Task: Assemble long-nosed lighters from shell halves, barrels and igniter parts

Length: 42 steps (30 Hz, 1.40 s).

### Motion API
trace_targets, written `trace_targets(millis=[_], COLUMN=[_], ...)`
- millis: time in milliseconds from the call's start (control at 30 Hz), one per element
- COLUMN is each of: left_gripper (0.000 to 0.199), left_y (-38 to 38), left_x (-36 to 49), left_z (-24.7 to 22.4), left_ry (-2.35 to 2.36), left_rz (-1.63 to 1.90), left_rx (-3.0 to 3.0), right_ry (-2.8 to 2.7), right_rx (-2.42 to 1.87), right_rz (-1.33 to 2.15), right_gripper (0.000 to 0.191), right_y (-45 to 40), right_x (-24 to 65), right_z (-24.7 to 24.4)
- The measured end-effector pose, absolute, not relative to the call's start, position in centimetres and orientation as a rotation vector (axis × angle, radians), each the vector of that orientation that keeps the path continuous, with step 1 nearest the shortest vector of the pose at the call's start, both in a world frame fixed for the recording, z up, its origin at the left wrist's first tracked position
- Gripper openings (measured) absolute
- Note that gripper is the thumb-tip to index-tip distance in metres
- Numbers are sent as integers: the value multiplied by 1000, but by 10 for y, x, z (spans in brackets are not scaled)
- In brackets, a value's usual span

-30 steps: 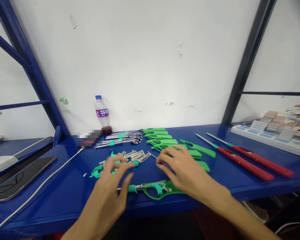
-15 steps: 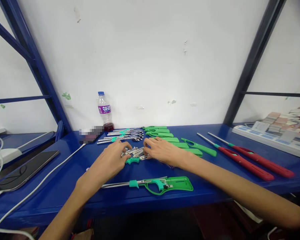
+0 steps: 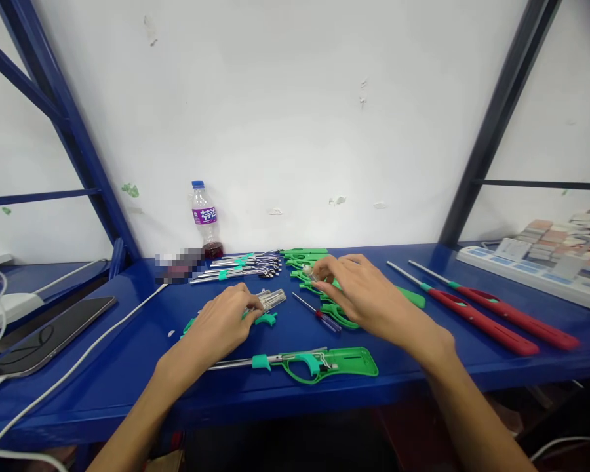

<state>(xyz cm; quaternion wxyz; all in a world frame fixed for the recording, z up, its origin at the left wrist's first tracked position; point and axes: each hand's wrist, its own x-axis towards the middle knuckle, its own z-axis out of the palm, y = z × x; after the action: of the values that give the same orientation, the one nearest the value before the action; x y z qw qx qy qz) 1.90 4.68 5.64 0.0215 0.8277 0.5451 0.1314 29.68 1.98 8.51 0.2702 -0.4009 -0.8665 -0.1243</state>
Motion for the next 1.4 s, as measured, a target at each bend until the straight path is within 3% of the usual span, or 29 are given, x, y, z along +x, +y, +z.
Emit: trace_targets(millis=[600, 867, 1400], left_gripper=[33, 24, 25], left_y=[49, 46, 43], left_x=[18, 25, 34], left_z=[59, 61, 58], left_ry=[1716, 1769, 1844], left_rz=[352, 276, 220], left_rx=[2581, 2570, 2620], right_ry=[-2278, -2300, -2343], right_rx=[-1138, -1097, -1123], right_rz=[-48, -3, 35], right_gripper=[23, 21, 19], right_y=[18, 16, 15], right_x=[303, 300, 293], right_z=[88, 87, 87])
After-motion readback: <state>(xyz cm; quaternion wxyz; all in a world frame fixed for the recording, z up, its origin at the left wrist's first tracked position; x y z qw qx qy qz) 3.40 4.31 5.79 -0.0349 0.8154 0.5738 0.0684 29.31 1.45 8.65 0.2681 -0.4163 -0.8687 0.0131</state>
